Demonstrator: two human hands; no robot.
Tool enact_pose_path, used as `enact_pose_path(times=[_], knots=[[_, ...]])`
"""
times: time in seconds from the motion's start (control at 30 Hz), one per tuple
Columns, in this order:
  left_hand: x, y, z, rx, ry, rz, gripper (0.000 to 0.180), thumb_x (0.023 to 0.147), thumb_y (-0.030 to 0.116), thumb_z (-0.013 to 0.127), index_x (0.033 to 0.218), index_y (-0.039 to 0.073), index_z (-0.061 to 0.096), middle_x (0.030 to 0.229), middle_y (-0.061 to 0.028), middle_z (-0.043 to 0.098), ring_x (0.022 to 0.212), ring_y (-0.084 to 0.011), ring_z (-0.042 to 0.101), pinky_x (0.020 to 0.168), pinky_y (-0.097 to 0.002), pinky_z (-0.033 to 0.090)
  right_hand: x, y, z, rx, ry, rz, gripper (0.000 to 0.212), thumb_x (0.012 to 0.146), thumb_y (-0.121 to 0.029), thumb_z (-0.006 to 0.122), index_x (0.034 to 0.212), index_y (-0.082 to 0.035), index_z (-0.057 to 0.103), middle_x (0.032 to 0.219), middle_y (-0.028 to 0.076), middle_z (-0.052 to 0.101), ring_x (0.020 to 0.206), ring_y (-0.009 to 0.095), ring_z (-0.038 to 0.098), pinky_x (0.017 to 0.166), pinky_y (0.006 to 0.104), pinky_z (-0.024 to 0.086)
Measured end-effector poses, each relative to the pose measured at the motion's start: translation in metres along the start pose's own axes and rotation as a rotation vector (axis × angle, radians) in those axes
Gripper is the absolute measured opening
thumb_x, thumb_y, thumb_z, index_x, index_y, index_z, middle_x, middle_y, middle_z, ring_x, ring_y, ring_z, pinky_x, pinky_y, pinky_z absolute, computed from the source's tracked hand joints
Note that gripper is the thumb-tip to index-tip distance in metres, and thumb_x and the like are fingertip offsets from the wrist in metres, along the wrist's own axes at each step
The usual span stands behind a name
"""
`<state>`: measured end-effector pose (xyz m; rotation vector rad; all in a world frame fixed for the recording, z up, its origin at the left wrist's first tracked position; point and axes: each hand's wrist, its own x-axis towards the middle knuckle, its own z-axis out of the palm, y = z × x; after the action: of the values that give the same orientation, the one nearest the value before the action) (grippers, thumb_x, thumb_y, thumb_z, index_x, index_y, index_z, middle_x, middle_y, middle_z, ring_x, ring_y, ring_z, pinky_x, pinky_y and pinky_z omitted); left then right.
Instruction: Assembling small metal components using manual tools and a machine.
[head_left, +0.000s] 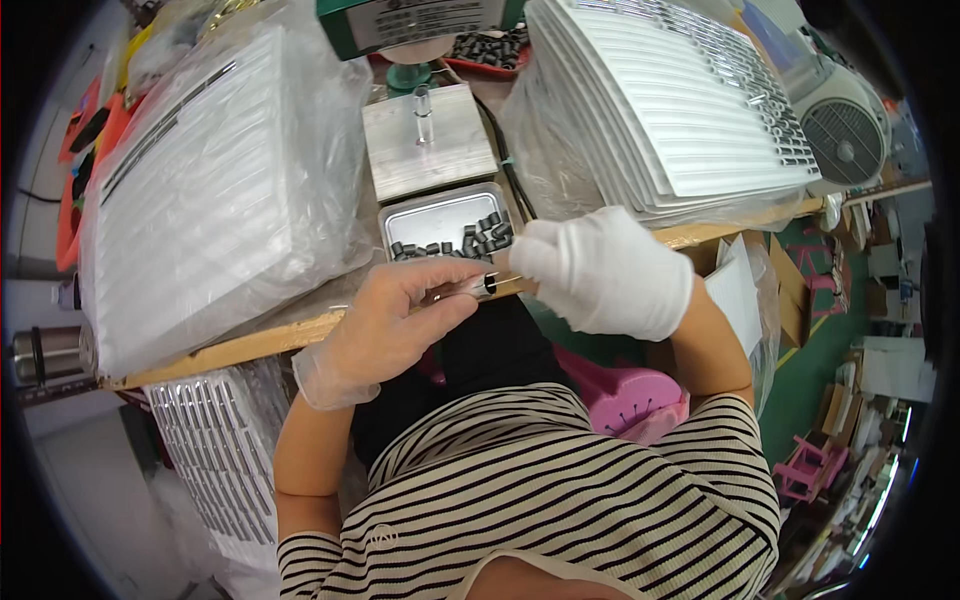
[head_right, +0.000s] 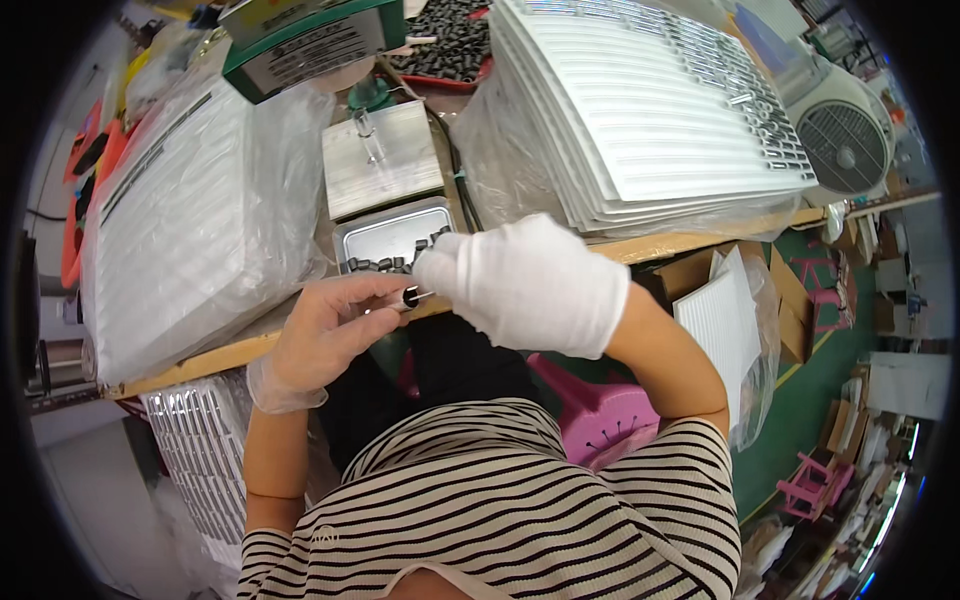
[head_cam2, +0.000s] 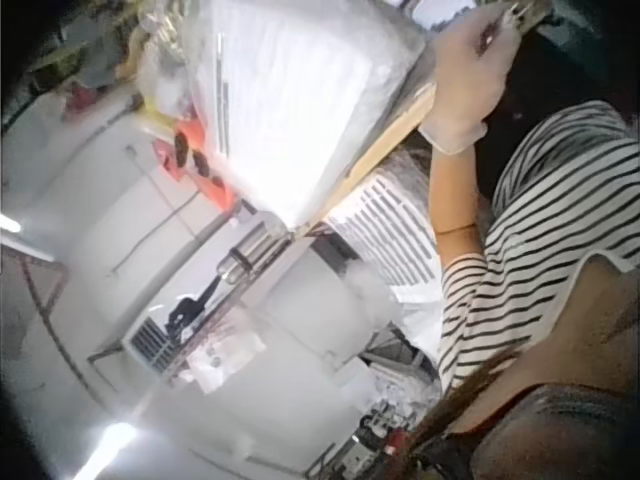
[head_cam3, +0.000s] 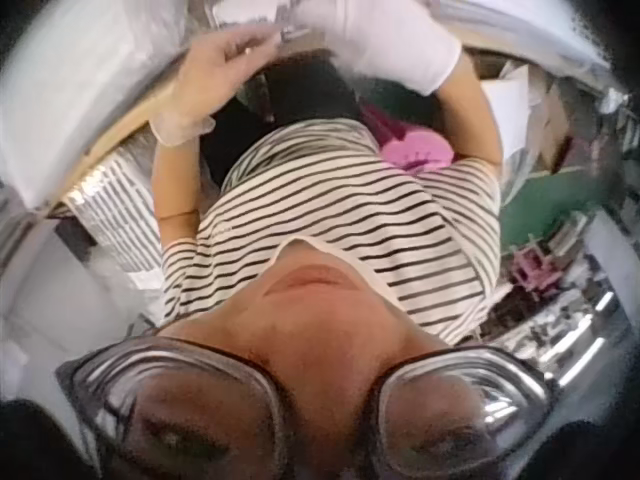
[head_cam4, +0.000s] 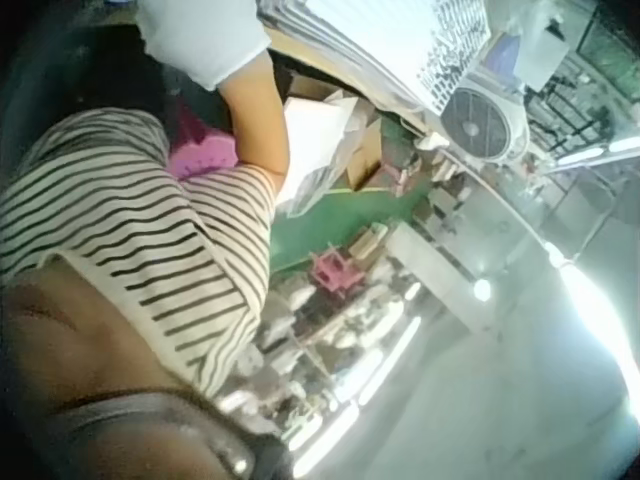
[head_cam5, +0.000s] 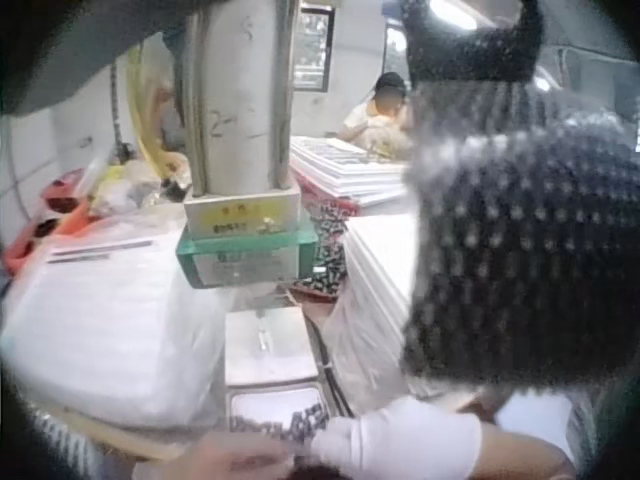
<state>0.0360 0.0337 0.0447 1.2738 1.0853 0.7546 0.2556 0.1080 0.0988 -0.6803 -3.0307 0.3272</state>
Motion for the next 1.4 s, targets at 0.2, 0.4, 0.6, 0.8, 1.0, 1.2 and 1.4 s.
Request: enact_pose_path(times=[0.2, 0.4, 0.6, 0.8, 1.0, 1.2, 1.4], knots=[[0.020, 0.003, 0.005, -0.444, 0.187, 0.013, 0.028, 0.088, 0.004, 0.058, 0.116, 0.005, 0.062, 0.090, -0.0018, 0.065, 0.070, -0.0045, 0.052, 0.062, -0.0194, 0.042, -0.050, 0.049, -0.049, 0.157, 0.419, 0.547, 0.030, 0.081, -0.021, 0.068, 0.107, -0.005, 0.063, 0.079, 0.007, 0.063, 0.075, 0.016, 0.063, 0.066, 0.0296, 0.048], [0.028, 0.018, 0.009, -0.503, 0.197, 0.151, 0.028, 0.086, -0.003, 0.053, 0.114, 0.000, 0.057, 0.112, -0.0104, 0.060, 0.101, -0.0171, 0.061, 0.054, -0.0304, 0.052, -0.135, 0.258, -0.072, -0.221, 0.692, 1.295, 0.057, 0.086, -0.051, 0.055, 0.106, 0.001, 0.066, 0.099, 0.022, 0.067, 0.095, 0.036, 0.063, 0.084, 0.0404, 0.047], [0.029, 0.002, 0.000, -0.330, 0.334, 0.405, 0.024, 0.087, 0.000, 0.059, 0.111, 0.002, 0.065, 0.109, -0.0048, 0.048, 0.098, -0.0105, 0.050, 0.082, -0.0220, 0.046, -0.141, 0.321, -0.063, -0.488, 0.387, 1.328, 0.059, 0.079, -0.054, 0.063, 0.086, 0.005, 0.065, 0.074, 0.014, 0.064, 0.066, 0.026, 0.057, 0.065, 0.0342, 0.045], [0.032, -0.006, -0.002, -0.236, 0.425, 0.417, 0.029, 0.084, -0.002, 0.064, 0.113, -0.002, 0.064, 0.100, -0.0037, 0.054, 0.091, -0.0102, 0.057, 0.083, -0.0235, 0.048, -0.061, 0.127, -0.050, 0.659, 0.948, 0.841, 0.020, 0.085, -0.025, 0.061, 0.092, -0.006, 0.067, 0.063, -0.006, 0.046, 0.053, 0.003, 0.033, 0.049, 0.0195, 0.025], [0.022, 0.008, 0.006, -0.416, 0.333, 0.307, 0.022, 0.083, -0.005, 0.065, 0.104, -0.005, 0.062, 0.099, -0.0113, 0.065, 0.087, -0.0139, 0.064, 0.080, -0.0259, 0.053, 0.024, -0.004, 0.018, 1.306, 0.677, 0.495, 0.033, 0.082, -0.019, 0.074, 0.106, 0.001, 0.063, 0.087, 0.000, 0.064, 0.077, 0.007, 0.057, 0.069, 0.0216, 0.045], [0.026, 0.004, -0.021, -0.802, 0.028, -0.042, 0.038, 0.087, 0.009, 0.063, 0.122, -0.001, 0.051, 0.096, -0.0107, 0.065, 0.082, -0.0164, 0.065, 0.075, -0.0275, 0.054, 0.043, 0.004, 0.025, 1.403, 0.437, 0.324, 0.025, 0.082, -0.013, 0.071, 0.103, 0.000, 0.064, 0.083, 0.001, 0.064, 0.075, 0.006, 0.057, 0.066, 0.0220, 0.046], [0.101, -0.018, -0.044, 0.664, 0.967, 0.630, 0.042, 0.083, 0.013, 0.063, 0.120, 0.001, 0.050, 0.099, -0.0152, 0.066, 0.084, -0.0321, 0.064, 0.076, -0.0365, 0.050, 0.092, 0.049, 0.039, 0.412, 0.673, 0.476, 0.026, 0.082, -0.017, 0.068, 0.098, 0.002, 0.065, 0.080, 0.015, 0.066, 0.070, 0.024, 0.064, 0.066, 0.0342, 0.049]])
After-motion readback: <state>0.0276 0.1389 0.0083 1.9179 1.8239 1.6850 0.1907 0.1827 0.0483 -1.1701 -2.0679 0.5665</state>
